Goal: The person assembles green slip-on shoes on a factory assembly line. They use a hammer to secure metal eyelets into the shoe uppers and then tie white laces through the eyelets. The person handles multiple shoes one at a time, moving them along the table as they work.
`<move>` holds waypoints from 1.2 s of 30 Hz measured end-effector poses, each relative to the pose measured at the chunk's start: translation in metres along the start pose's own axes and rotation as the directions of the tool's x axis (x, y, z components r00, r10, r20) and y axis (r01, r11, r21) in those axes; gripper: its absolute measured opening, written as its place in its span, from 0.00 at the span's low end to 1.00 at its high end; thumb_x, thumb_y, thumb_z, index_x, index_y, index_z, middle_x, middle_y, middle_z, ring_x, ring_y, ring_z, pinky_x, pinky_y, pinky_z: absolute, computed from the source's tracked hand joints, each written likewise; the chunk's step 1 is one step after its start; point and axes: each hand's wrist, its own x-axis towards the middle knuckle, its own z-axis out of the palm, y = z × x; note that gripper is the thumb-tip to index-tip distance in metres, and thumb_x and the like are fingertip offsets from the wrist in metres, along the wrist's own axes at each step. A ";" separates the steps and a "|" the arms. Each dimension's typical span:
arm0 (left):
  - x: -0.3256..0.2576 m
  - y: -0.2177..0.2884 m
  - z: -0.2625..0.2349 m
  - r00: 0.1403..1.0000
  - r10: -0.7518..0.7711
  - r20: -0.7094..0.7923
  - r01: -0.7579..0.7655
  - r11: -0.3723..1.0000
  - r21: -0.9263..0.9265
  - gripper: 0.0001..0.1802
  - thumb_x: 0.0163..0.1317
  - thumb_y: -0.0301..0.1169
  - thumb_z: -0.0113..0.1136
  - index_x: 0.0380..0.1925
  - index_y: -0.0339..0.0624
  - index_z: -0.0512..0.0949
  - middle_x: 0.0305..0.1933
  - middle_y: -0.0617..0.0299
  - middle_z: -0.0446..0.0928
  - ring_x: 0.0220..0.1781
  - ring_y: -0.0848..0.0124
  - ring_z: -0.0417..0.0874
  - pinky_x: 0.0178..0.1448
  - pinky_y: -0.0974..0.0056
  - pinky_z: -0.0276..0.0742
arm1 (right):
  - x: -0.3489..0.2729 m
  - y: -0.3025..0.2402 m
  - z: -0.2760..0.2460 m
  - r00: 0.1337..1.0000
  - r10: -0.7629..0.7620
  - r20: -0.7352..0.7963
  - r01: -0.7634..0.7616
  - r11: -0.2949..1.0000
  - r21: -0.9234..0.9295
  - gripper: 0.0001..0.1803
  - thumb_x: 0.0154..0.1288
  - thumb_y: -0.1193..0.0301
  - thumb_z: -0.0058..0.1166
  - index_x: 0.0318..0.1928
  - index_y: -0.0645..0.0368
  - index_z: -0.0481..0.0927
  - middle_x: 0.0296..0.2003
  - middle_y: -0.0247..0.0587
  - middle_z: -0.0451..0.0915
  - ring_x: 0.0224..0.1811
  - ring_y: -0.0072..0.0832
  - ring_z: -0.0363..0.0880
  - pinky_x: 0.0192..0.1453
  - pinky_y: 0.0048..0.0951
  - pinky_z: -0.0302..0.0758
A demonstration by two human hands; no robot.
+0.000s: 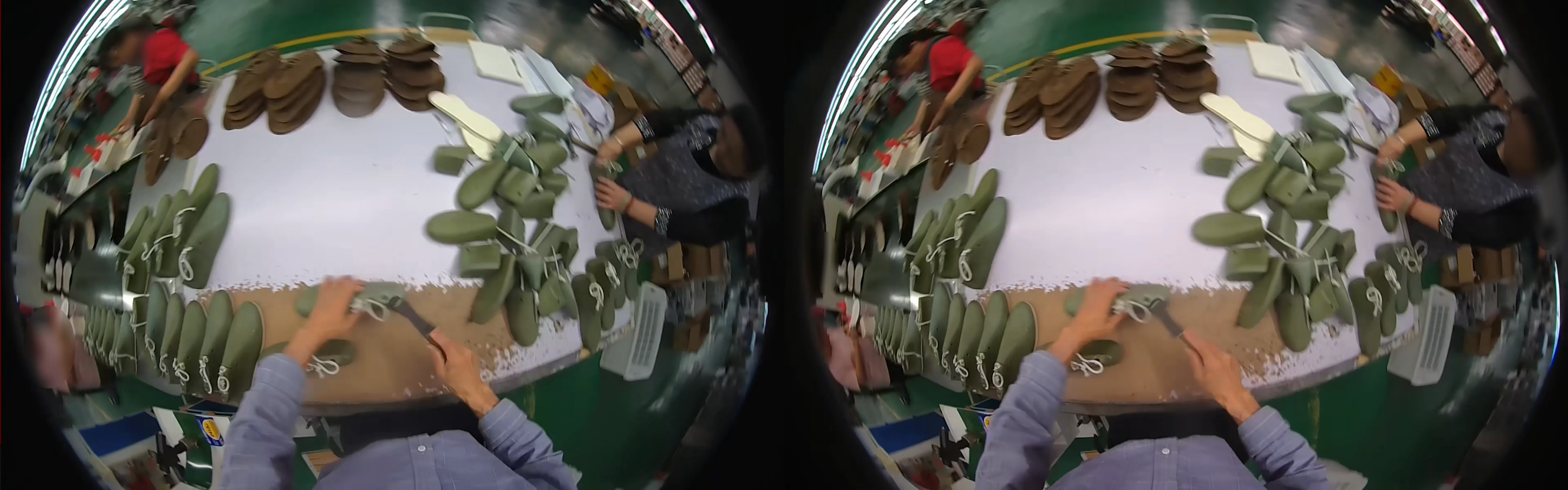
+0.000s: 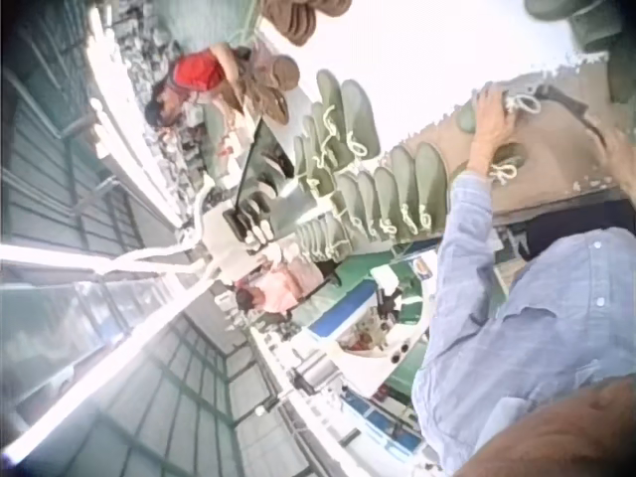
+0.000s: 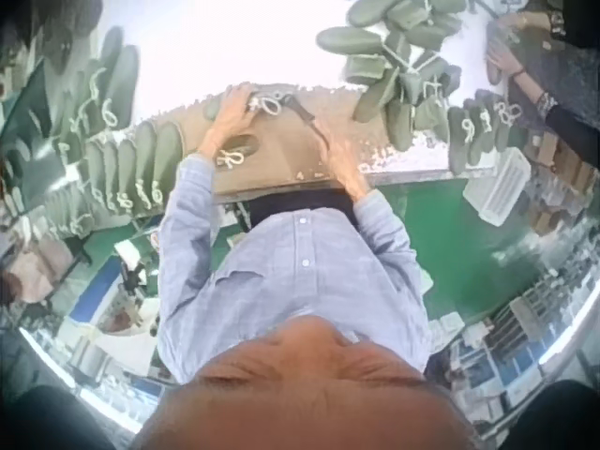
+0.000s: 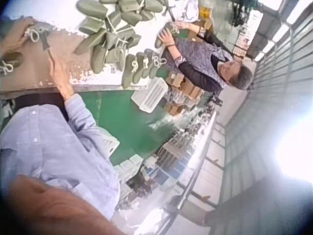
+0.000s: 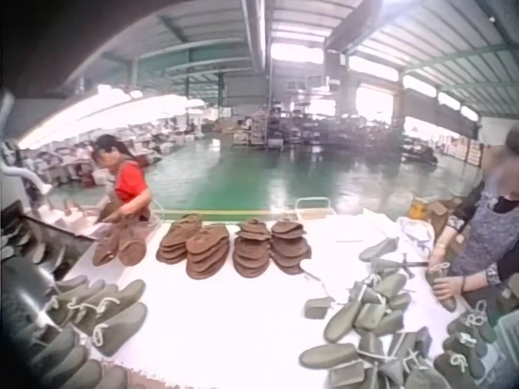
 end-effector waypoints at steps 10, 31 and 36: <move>0.114 0.072 -0.069 0.985 0.154 0.072 -0.152 0.988 -0.041 0.35 0.58 0.31 0.67 0.67 0.45 0.70 0.71 0.50 0.71 0.77 0.47 0.64 0.80 0.45 0.57 | 0.073 0.068 -0.096 0.878 -0.050 -0.477 -0.085 0.963 -0.257 0.15 0.62 0.75 0.65 0.50 0.57 0.84 0.45 0.46 0.82 0.48 0.47 0.78 0.53 0.44 0.73; 0.106 0.092 0.033 0.972 -0.084 0.220 0.047 0.985 0.167 0.37 0.47 0.43 0.77 0.56 0.41 0.74 0.53 0.50 0.74 0.53 0.47 0.78 0.57 0.47 0.76 | 0.136 0.012 -0.115 0.987 -0.158 0.000 0.154 0.965 -0.210 0.10 0.61 0.76 0.61 0.44 0.56 0.83 0.38 0.45 0.84 0.42 0.41 0.82 0.46 0.42 0.75; 0.011 0.086 0.021 0.960 -0.249 0.129 0.255 0.967 -0.028 0.38 0.47 0.40 0.77 0.59 0.43 0.73 0.59 0.48 0.74 0.58 0.45 0.76 0.61 0.48 0.74 | 0.099 -0.067 -0.022 0.871 -0.468 0.149 0.477 0.878 -0.033 0.18 0.60 0.79 0.57 0.52 0.59 0.80 0.39 0.50 0.82 0.45 0.47 0.79 0.48 0.45 0.76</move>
